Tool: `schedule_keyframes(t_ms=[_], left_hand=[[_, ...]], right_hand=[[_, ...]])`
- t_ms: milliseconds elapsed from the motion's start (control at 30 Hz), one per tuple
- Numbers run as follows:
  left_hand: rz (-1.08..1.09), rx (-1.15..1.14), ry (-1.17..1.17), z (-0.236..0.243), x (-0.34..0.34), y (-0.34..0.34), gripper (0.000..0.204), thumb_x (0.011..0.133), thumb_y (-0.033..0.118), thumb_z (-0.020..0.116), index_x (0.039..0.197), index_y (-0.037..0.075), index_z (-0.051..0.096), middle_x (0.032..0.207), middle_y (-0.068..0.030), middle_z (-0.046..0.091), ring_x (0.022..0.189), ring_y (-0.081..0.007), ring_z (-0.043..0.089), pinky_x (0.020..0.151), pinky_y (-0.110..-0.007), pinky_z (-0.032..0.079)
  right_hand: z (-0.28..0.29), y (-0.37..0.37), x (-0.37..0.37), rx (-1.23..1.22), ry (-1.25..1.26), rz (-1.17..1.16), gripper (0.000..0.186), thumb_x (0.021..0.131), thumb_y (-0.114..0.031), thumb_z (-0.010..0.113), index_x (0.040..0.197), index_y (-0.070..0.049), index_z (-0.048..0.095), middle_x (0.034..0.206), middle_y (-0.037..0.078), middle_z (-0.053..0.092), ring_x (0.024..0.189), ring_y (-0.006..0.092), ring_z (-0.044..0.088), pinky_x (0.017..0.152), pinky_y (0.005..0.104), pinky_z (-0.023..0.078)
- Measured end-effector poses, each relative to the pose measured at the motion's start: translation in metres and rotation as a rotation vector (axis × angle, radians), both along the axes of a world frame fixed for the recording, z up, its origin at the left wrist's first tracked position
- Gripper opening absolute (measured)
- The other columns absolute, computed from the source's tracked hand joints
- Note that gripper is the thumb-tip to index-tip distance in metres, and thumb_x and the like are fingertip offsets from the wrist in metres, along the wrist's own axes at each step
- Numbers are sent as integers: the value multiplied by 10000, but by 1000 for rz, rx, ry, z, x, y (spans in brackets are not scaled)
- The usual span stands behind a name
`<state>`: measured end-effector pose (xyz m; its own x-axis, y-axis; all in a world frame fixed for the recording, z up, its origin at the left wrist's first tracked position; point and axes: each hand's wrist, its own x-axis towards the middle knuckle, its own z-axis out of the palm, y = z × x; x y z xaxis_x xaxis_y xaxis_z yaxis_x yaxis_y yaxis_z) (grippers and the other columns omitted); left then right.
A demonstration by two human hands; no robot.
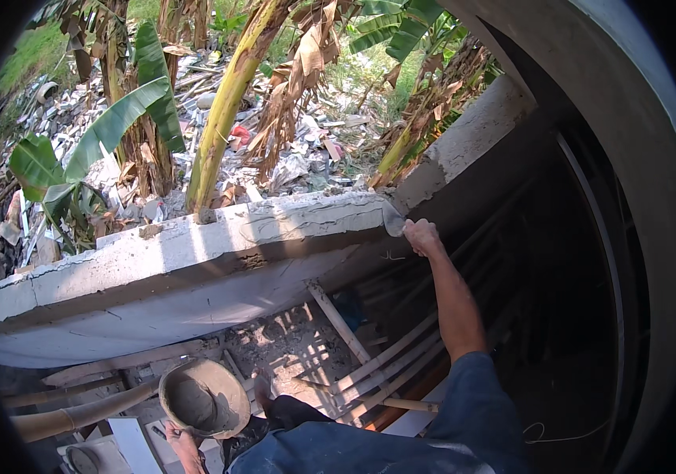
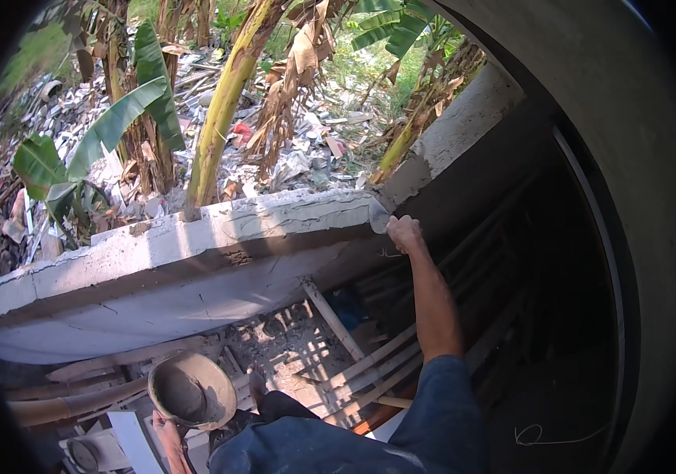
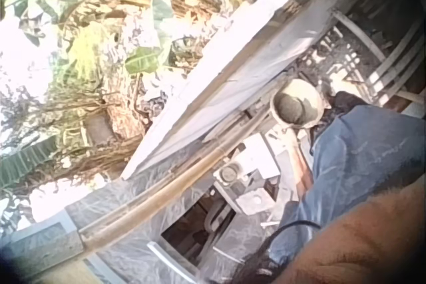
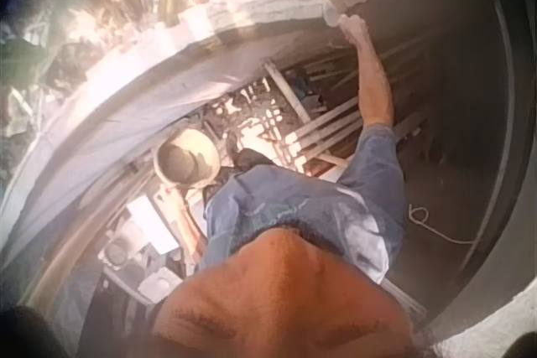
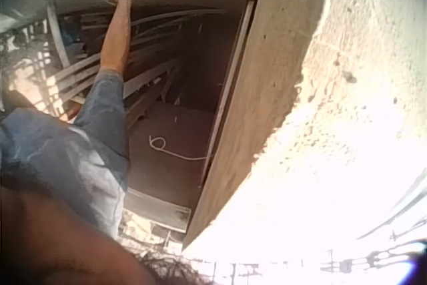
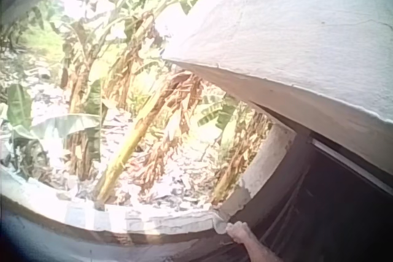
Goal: The person applies mortar onto a wall ledge using a trowel, sets a concrete block onto the mortar, and taps it into place with a hammer. The person then spreads more mortar along the wall surface using the trowel and picks up another concrete block.
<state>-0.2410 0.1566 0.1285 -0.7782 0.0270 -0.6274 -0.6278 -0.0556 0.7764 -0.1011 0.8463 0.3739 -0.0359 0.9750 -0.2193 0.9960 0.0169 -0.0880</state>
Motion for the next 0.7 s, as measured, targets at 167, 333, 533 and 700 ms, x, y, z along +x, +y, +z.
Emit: schedule_keyframes(t_ms=[167,333,533,700], left_hand=[[-29,19,19,-13,0,-4,282,704,-108,490,842,134,445,716,19,502,503,-97,492,444,-248,447],[-97,40,32,-6,-4,-3,280,702,-117,487,842,124,461,740,9,530,531,-97,498,470,-252,457],[-95,58,112,-44,-11,-8,278,693,-124,494,845,109,479,773,3,548,614,-117,537,496,-281,475],[62,133,-138,-13,-13,3,287,696,-124,489,861,111,490,751,-13,532,618,-142,536,524,-346,553]], right_hand=[[-32,5,27,-99,318,-42,587,1032,-476,430,790,5,664,572,99,591,453,218,592,413,376,486],[-72,-18,21,-51,492,-163,602,1038,-487,412,773,2,643,569,89,576,440,210,585,389,367,483],[-126,-86,36,38,638,-312,616,1036,-531,416,799,-5,633,555,64,546,410,197,561,363,337,469],[-131,-183,66,-133,740,-231,576,1042,-511,426,840,-17,642,581,47,558,415,147,559,369,296,462]])
